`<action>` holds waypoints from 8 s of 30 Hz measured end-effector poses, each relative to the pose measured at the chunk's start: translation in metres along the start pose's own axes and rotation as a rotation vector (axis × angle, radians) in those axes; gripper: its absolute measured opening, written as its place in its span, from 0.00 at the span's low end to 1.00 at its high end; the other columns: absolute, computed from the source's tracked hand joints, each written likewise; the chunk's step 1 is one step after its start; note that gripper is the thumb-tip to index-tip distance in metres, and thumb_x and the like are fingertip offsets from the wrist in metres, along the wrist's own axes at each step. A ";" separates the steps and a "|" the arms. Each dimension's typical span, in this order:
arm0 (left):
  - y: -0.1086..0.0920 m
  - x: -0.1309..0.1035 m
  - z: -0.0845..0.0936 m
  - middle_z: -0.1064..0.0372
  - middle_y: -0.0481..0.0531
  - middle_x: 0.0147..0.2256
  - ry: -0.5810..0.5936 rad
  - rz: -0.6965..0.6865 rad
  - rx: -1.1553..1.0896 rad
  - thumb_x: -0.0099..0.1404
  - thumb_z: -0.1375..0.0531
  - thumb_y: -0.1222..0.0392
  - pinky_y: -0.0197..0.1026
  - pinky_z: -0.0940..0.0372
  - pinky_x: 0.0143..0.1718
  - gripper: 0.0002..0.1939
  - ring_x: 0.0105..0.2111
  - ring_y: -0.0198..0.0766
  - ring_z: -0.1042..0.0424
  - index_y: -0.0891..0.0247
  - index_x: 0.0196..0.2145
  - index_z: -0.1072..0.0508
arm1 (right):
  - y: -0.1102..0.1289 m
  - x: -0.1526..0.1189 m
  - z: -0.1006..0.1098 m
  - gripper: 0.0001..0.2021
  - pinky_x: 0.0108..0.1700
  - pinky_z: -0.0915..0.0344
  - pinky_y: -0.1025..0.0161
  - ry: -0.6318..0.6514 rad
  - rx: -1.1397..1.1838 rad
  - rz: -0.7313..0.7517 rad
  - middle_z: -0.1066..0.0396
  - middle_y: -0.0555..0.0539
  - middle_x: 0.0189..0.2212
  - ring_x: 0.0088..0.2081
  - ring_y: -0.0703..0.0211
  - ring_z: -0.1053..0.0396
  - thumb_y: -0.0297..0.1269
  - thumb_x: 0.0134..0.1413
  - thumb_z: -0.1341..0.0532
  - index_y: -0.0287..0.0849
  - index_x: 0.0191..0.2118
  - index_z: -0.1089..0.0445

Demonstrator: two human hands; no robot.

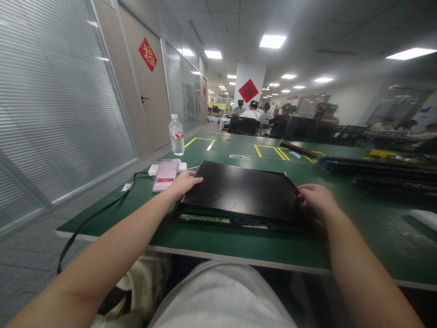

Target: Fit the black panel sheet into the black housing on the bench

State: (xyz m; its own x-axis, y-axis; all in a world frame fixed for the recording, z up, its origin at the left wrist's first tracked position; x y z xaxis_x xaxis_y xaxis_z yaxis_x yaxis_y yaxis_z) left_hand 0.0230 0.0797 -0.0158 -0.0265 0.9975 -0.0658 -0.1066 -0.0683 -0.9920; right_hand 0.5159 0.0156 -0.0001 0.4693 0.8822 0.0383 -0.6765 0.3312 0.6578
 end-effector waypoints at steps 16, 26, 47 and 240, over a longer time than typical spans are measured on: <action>-0.002 0.000 0.001 0.25 0.49 0.24 -0.017 -0.026 0.090 0.54 0.30 0.63 0.38 0.34 0.24 0.18 0.23 0.41 0.24 0.64 0.40 0.31 | 0.002 -0.001 0.002 0.16 0.26 0.35 0.67 -0.031 -0.002 0.031 0.21 0.45 0.32 0.19 0.65 0.31 0.32 0.47 0.41 0.41 0.42 0.21; -0.007 -0.002 0.009 0.24 0.51 0.30 -0.073 -0.089 0.073 0.44 0.25 0.55 0.43 0.31 0.33 0.27 0.29 0.43 0.23 0.63 0.39 0.31 | -0.006 0.006 -0.002 0.14 0.26 0.35 0.68 -0.008 0.013 0.025 0.22 0.45 0.34 0.20 0.65 0.30 0.33 0.50 0.41 0.40 0.42 0.22; -0.019 0.003 0.013 0.29 0.53 0.24 -0.086 -0.294 0.562 0.42 0.28 0.54 0.44 0.33 0.40 0.12 0.39 0.54 0.24 0.60 0.18 0.26 | -0.010 0.006 -0.004 0.15 0.23 0.36 0.68 -0.002 0.147 -0.011 0.22 0.44 0.32 0.19 0.66 0.33 0.29 0.46 0.42 0.39 0.40 0.23; -0.013 0.005 -0.011 0.32 0.64 0.56 0.173 -0.478 1.231 0.65 0.51 0.66 0.45 0.41 0.61 0.24 0.57 0.49 0.33 0.69 0.55 0.25 | -0.044 0.034 -0.029 0.24 0.38 0.30 0.63 0.153 0.088 -0.062 0.21 0.41 0.39 0.36 0.54 0.25 0.18 0.38 0.43 0.39 0.43 0.21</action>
State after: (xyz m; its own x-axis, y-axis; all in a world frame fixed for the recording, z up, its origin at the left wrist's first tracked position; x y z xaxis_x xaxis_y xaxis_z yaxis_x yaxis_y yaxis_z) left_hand 0.0351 0.0857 -0.0045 0.3808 0.9115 0.1552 -0.8956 0.4054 -0.1831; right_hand 0.5450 0.0406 -0.0493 0.4121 0.9039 -0.1144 -0.5933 0.3615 0.7192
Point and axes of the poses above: each hand's wrist, its own x-axis towards the middle knuckle, its own z-axis out of the back of the hand, y = z × x, the point moved 9 cm from there along x, towards the middle knuckle
